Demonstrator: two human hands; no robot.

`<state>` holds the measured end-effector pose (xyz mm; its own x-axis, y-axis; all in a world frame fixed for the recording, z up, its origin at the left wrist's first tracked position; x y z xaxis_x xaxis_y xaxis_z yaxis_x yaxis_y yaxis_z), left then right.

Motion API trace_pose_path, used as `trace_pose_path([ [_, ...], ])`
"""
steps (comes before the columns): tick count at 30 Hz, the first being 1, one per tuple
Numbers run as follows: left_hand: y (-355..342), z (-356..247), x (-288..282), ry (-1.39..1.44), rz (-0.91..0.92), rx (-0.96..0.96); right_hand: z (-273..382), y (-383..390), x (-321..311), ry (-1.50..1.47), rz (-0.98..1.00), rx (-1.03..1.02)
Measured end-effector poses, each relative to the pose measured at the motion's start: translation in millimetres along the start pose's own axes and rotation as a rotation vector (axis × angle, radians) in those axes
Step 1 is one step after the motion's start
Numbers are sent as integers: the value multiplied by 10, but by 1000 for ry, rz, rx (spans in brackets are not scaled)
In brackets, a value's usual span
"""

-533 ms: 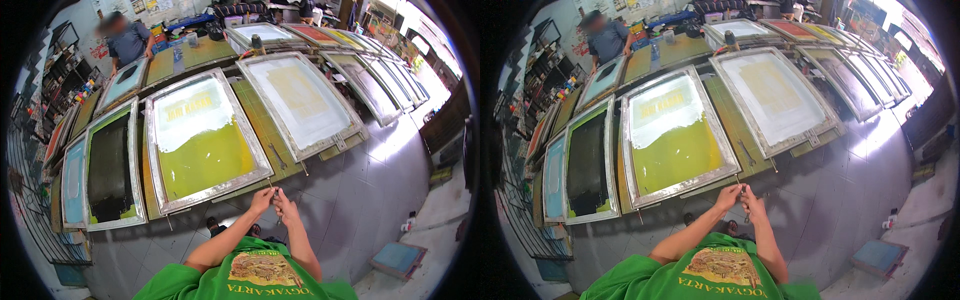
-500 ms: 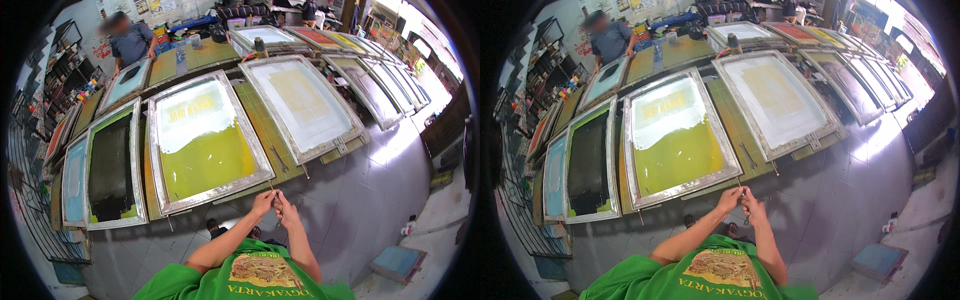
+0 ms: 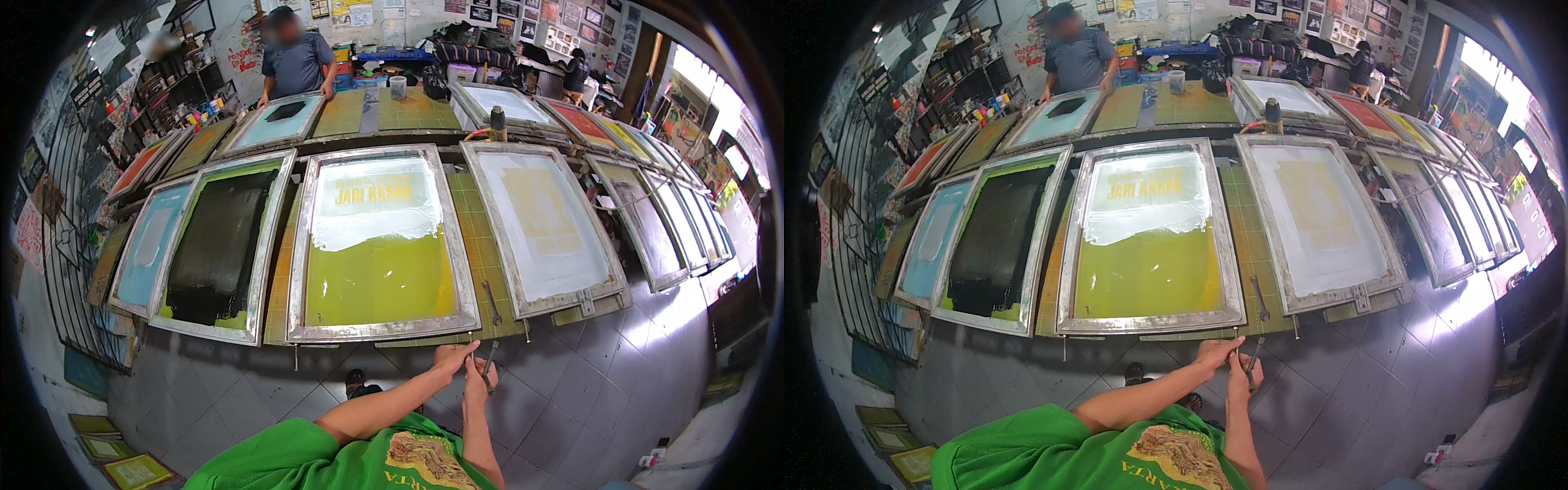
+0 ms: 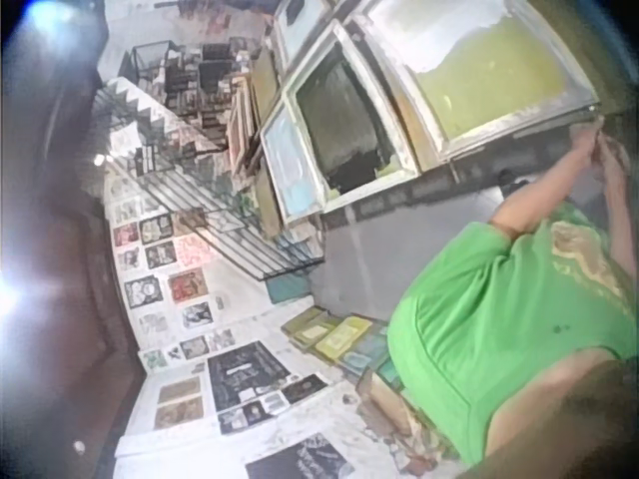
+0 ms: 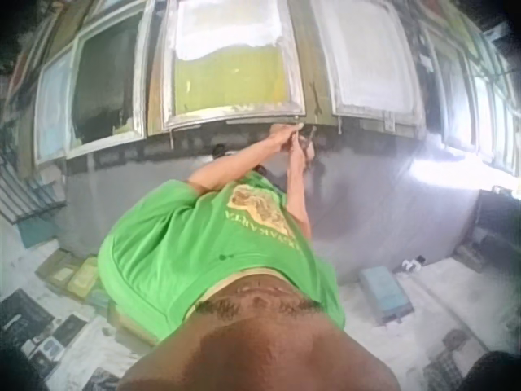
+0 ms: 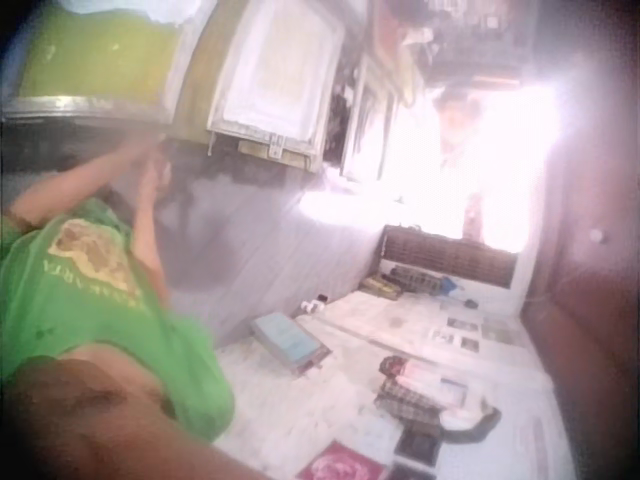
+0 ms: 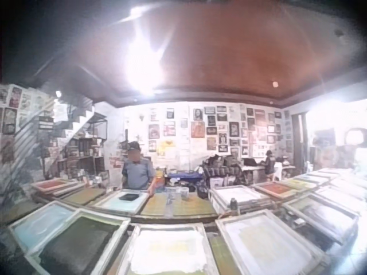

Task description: The person aligns and secures multiple screen printing frames on a long workbench using a wrench. They move frames into position, tighten clamps, and adjust the setup while another person works nearby.

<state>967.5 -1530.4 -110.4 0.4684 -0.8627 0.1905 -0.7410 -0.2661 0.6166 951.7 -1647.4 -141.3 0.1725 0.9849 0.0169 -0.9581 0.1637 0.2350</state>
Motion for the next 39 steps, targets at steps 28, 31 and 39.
trace_pose_path([
  [28,54,192,3,-153,212,171,132,-7,-106,-56,319,210],
  [31,-12,441,-95,-72,215,254,143,106,-97,-53,319,142],
  [39,474,543,-1283,81,166,16,-264,656,-305,251,440,263],
])
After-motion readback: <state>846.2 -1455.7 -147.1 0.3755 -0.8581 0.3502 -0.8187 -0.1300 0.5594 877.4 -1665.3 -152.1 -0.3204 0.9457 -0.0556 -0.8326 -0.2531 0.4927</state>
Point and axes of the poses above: each hand's wrist, its own y-axis away from the middle knuckle, its own x-axis out of the palm, z = x × y, the point moved 2 cm from there along -y, towards the middle knuckle, and after that the axes turned 4 degrees about y, right-handed, at the moved point
